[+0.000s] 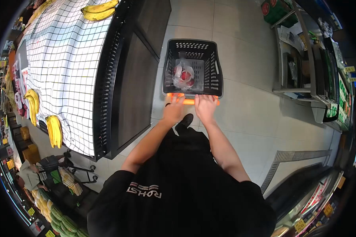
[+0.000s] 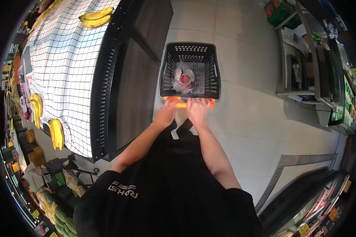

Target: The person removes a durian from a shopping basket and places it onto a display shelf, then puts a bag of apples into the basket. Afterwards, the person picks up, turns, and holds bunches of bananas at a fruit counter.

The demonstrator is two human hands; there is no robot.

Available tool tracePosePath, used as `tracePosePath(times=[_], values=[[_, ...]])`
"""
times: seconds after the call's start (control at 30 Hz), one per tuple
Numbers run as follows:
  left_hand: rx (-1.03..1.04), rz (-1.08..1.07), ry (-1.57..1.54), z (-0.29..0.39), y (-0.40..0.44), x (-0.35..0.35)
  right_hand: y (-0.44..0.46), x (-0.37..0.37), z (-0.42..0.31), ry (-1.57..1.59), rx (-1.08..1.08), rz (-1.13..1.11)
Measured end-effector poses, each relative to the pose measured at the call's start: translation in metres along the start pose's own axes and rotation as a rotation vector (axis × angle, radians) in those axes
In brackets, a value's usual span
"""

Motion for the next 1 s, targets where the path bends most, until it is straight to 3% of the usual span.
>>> tracePosePath(times=[0.2, 0.3, 0.6, 0.8, 1.0], values=[[0.031, 0.12, -0.04, -0.002, 0.042, -0.008, 0.04, 0.022, 0.003, -0.055, -0.054, -0.079], [0.016, -0.004, -0.003, -0.006, 0.068, -0.004, 0.063, 0.033, 0.003, -0.112, -0.055, -0.092], [0.01, -0.083, -0.119, -0.024, 0.149, -0.014, 0.129, 0.077, 0.002, -0.155, 0.009, -0.227], [0.144, -0.165, -0.179, -0.036, 0.196, -0.014, 0.162, 0.113, -0.022, -0.061, 0.029, -0.305], [0.103, -0.253, -0.338, -0.062, 0.213, -0.044, 0.193, 0.142, -0.014, -0.181, 0.136, -0.256]])
Point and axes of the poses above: each hand's wrist, its own y-axis towards the middle knuckle, its own x-axis out of the palm, z = x × y, the point moved 10 cm from there along y, towards the middle knuckle, and after that the axes turned 11 degrees about z, right-handed, at the moved point
